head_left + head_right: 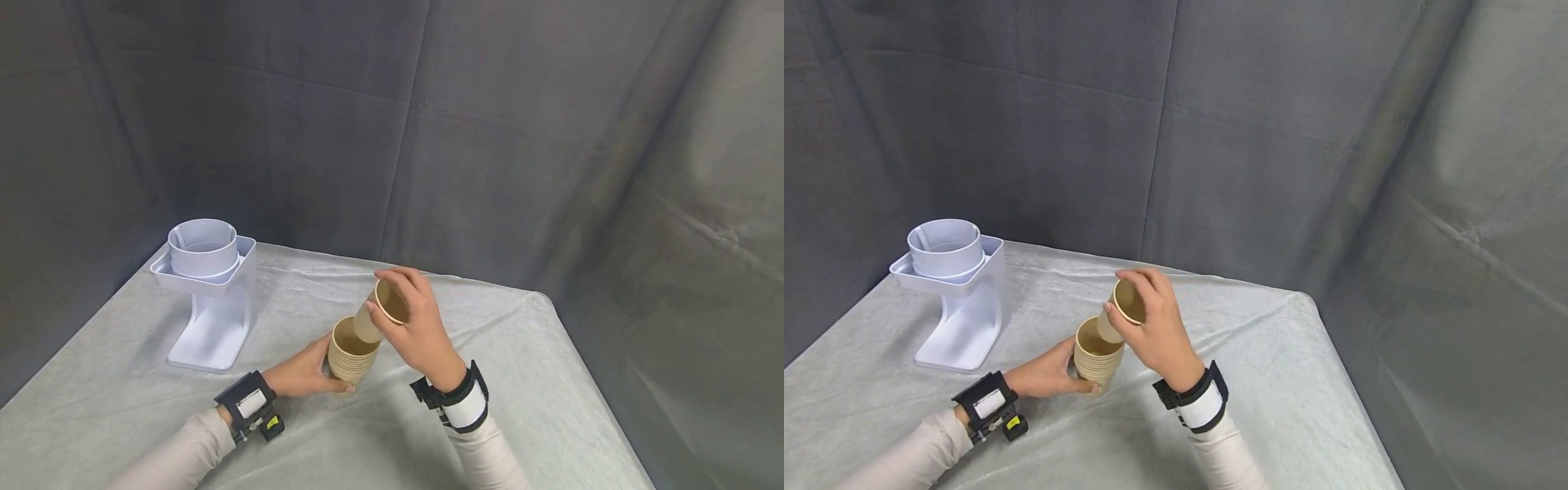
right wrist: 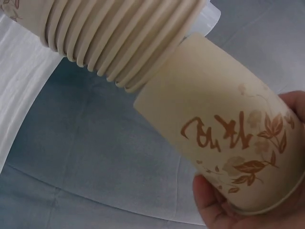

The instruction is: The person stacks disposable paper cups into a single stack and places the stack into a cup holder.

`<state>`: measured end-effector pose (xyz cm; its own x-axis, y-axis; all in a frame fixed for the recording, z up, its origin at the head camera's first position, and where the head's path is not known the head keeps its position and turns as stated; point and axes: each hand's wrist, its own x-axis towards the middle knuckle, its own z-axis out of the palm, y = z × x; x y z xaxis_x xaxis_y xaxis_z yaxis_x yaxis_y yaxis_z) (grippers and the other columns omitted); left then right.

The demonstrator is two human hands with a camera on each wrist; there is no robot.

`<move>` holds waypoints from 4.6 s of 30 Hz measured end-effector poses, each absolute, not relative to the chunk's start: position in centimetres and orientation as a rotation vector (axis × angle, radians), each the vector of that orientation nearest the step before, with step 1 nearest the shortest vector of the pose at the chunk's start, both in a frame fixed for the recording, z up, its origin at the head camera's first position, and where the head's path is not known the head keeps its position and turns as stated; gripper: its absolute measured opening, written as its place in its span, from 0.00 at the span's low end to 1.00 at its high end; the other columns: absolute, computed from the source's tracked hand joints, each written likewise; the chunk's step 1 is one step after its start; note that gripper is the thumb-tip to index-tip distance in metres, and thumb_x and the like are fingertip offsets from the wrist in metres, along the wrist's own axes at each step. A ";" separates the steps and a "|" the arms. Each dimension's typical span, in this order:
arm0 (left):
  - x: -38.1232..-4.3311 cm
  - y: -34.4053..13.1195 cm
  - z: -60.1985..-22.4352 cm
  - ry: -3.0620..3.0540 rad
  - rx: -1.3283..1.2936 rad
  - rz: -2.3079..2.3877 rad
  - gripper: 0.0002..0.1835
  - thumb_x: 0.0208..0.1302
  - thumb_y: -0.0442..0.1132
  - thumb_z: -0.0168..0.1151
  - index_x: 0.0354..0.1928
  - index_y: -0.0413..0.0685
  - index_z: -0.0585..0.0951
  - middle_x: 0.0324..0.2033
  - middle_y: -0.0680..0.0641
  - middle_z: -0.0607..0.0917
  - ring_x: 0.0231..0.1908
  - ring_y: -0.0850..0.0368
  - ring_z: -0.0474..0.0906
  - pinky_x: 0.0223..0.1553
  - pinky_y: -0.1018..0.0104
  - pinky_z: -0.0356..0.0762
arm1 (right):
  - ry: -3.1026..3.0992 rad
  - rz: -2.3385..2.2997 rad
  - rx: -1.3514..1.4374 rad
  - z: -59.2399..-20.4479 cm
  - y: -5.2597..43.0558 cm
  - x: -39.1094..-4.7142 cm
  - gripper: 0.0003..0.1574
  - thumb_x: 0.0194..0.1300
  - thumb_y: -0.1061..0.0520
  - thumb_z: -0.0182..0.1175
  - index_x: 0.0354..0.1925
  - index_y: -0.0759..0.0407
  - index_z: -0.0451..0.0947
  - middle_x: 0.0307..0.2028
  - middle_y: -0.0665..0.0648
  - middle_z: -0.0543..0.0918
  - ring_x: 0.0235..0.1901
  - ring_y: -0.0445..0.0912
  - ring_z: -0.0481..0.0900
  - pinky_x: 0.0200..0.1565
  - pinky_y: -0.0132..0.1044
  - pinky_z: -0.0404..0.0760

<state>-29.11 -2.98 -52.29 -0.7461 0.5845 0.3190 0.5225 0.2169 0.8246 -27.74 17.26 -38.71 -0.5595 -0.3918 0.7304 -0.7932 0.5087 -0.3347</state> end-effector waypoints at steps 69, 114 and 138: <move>-27.8 -5.5 -50.9 2.505 1.164 1.844 0.43 0.56 0.46 0.63 0.68 0.48 0.50 0.58 0.48 0.64 0.59 0.51 0.59 0.60 0.41 0.58 | -2.169 1.178 0.917 -43.5 15.6 -28.2 0.25 0.65 0.56 0.51 0.60 0.58 0.63 0.54 0.59 0.69 0.52 0.49 0.66 0.52 0.52 0.71; -30.9 -5.3 -39.9 2.769 0.668 2.350 0.20 0.72 0.41 0.29 0.49 0.37 0.69 0.44 0.37 0.75 0.42 0.47 0.71 0.41 0.53 0.68 | -1.880 1.715 0.650 -38.5 5.6 -27.7 0.16 0.71 0.59 0.34 0.49 0.71 0.56 0.47 0.69 0.65 0.47 0.58 0.67 0.46 0.41 0.70; -31.7 -9.5 -31.5 2.907 0.775 2.222 0.26 0.70 0.49 0.25 0.50 0.38 0.69 0.41 0.42 0.74 0.39 0.52 0.69 0.34 0.61 0.67 | -1.781 1.724 0.751 -31.4 2.0 -28.5 0.18 0.71 0.56 0.35 0.50 0.69 0.54 0.46 0.62 0.65 0.46 0.53 0.67 0.44 0.32 0.69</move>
